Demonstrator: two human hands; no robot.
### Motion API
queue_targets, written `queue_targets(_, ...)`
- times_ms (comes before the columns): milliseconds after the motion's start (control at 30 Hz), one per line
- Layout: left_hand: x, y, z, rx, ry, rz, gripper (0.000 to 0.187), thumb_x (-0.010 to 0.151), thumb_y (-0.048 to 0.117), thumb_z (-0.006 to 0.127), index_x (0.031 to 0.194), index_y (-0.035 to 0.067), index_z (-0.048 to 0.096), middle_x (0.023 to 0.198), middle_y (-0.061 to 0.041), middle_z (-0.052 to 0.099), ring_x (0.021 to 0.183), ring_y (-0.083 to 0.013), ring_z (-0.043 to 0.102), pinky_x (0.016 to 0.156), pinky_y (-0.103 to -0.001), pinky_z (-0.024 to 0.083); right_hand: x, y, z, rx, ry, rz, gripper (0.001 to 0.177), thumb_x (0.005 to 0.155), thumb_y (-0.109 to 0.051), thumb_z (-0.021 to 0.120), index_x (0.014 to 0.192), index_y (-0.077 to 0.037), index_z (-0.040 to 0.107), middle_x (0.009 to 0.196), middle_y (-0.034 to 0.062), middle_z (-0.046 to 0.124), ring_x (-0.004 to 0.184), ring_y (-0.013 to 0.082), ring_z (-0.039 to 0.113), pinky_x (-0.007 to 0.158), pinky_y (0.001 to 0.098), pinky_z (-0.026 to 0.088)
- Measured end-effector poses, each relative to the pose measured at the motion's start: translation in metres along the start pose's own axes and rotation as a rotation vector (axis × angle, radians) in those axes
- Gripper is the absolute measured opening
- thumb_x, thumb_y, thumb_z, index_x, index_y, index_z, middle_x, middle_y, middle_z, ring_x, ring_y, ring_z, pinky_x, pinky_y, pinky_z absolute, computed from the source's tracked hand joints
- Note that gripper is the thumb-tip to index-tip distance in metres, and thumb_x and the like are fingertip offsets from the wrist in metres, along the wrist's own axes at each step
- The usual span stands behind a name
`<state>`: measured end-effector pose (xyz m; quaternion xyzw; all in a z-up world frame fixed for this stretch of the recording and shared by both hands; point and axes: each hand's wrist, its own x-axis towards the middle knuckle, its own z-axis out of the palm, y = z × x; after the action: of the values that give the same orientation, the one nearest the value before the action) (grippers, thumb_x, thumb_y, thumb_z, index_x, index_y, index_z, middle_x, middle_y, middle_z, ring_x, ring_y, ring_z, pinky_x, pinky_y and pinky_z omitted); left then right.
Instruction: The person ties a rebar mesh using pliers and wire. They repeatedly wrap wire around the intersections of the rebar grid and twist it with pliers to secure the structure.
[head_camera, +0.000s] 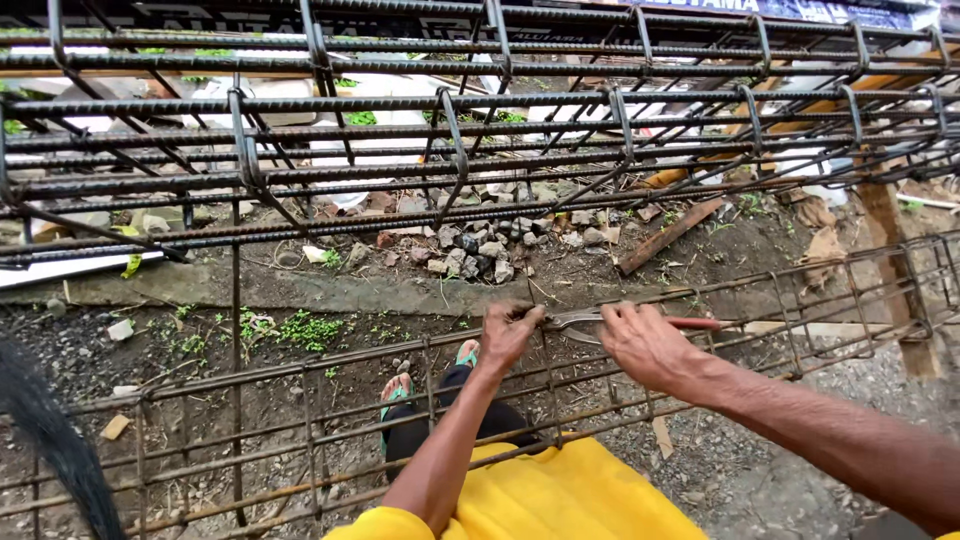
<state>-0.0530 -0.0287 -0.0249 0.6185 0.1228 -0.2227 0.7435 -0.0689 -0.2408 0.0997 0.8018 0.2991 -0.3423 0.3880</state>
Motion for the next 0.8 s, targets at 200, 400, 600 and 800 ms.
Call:
queue_targets(200,-0.029,0.026,0.027,0.34,-0.162,0.36,0.024,0.087,0.004,0.065,0.11,0.004,0.07,0.104,-0.015,0.07,0.107,-0.0308,0.066,0.108,-0.046,0.047,0.015,0.013,0.036,0.459,0.033,-0.074,0.016,0.083,-0.026,0.058,0.09,-0.017,0.07,0.1,0.0096,0.065,0.081,0.0304,0.071,0.068,0.0453,0.057)
queue_targets(400,-0.029,0.005,0.081,0.946,-0.13,0.764,0.058,0.064,0.025,0.084,0.11,0.011,0.052,0.112,-0.01,0.062,0.116,-0.0275,0.059,0.119,-0.055,0.034,0.002,0.033,-0.012,1.071,-0.166,-0.034,0.045,0.085,-0.028,0.044,0.085,0.012,0.064,0.091,0.0418,0.067,0.093,0.0579,0.064,0.078,0.0642,0.046)
queue_targets(600,0.0,-0.034,0.108,0.78,0.033,1.182,0.019,0.081,0.032,0.056,0.085,0.014,0.05,0.073,-0.005,0.045,0.066,-0.0258,0.056,0.07,-0.041,0.05,-0.015,0.045,-0.04,1.738,-0.599,0.121,0.032,0.083,-0.03,0.069,0.082,0.003,0.068,0.064,0.016,0.069,0.053,0.0304,0.074,0.05,0.0424,0.063)
queue_targets(800,-0.002,-0.002,0.097,0.639,-0.16,0.995,0.044,0.05,0.017,0.067,0.09,0.013,0.05,0.074,-0.01,0.053,0.069,-0.0356,0.06,0.064,-0.051,0.051,-0.069,0.035,-0.05,0.347,0.137,0.199,0.056,0.087,-0.07,0.054,0.107,-0.017,0.053,0.083,0.0088,0.07,0.074,0.03,0.076,0.068,0.0462,0.061)
